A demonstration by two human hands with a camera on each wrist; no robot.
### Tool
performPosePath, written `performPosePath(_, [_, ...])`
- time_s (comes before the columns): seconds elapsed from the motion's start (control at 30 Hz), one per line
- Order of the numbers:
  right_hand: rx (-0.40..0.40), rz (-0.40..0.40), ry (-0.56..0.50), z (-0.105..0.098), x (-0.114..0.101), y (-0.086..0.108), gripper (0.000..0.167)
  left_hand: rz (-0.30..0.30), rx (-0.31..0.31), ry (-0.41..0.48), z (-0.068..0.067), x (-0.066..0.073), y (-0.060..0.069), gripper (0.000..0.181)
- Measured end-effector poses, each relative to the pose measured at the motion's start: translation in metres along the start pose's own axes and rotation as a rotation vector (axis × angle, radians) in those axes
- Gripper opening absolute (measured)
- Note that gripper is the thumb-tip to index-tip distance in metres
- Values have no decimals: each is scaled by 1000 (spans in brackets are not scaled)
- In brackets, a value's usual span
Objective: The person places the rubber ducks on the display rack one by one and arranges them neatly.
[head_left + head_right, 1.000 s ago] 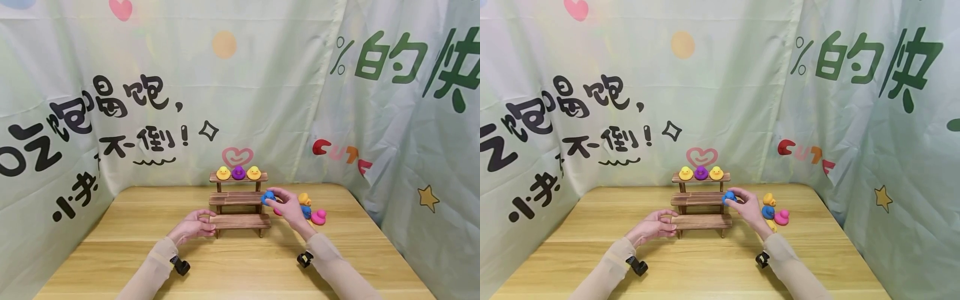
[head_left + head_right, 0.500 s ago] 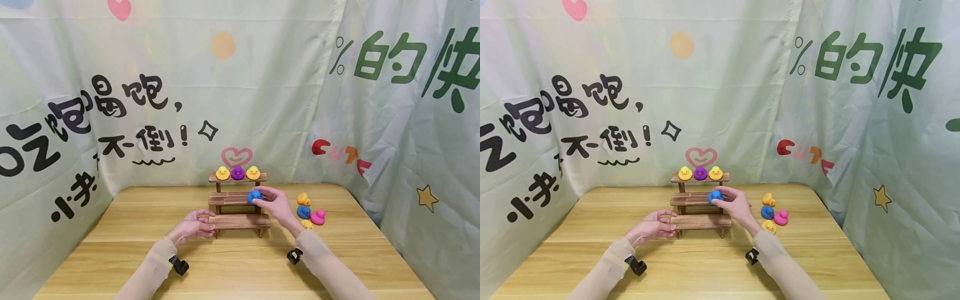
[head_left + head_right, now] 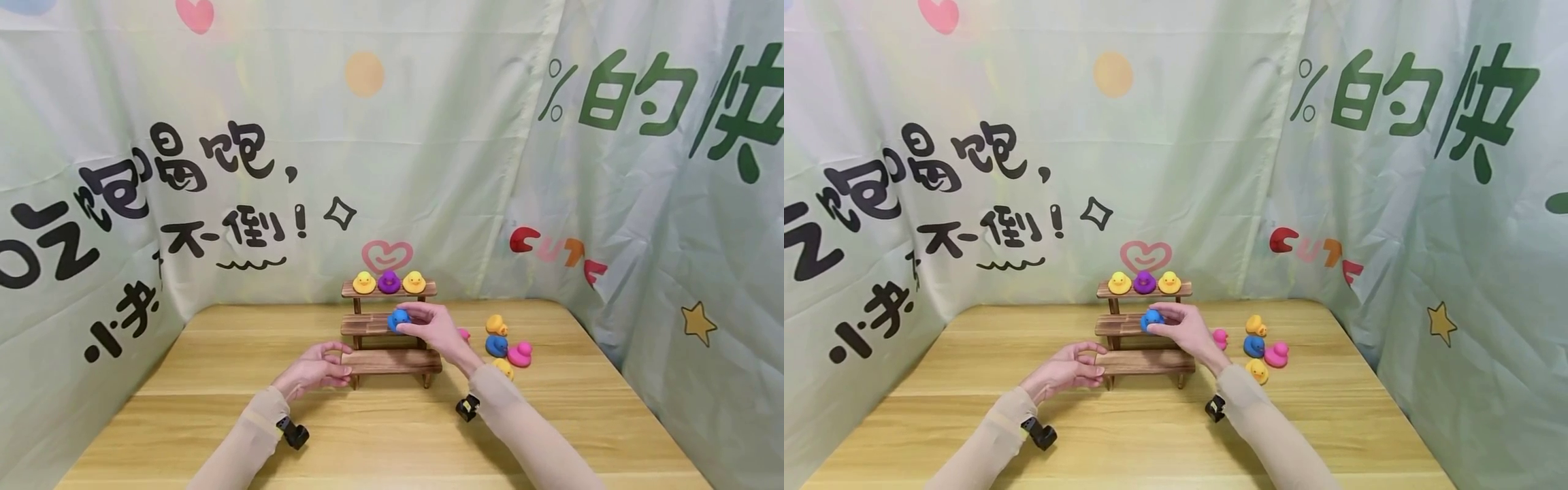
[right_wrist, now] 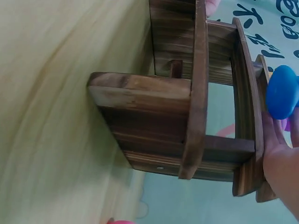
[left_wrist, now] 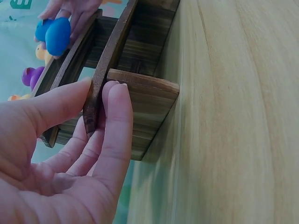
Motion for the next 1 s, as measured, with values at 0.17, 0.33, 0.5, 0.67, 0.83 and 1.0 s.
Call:
performPosePath(0.17, [-48,10,37,12,-1,-7,40,-4,-3,-6,0,0,0,52])
performPosePath(0.33, [-48,16,70,18,-4,-13,42,-5,-9,-7,0,-1,0,53])
performPosePath(0.5, [-58,13,110,24,-6,-18,41,-6,-12,-6,0,0,-1,52])
performPosePath(0.67, [-71,-5,134,33,-9,-24,40,-7,-14,-7,1,1,0,54])
performPosePath(0.83, [-63,-18,141,40,-11,-29,37,-6,-12,-5,1,1,0,53])
performPosePath(1.0, [-65,-8,157,49,-12,-33,37,-9,-9,-7,0,0,0,51])
Point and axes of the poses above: each hand's wrist, its own y-axis away from the middle knuckle, its own z-axis out of the palm, x = y × z, the point moved 9 cm from there along -y, towards the middle knuckle, and after that the axes turned 8 degrees about y, right-handed, at the moved point
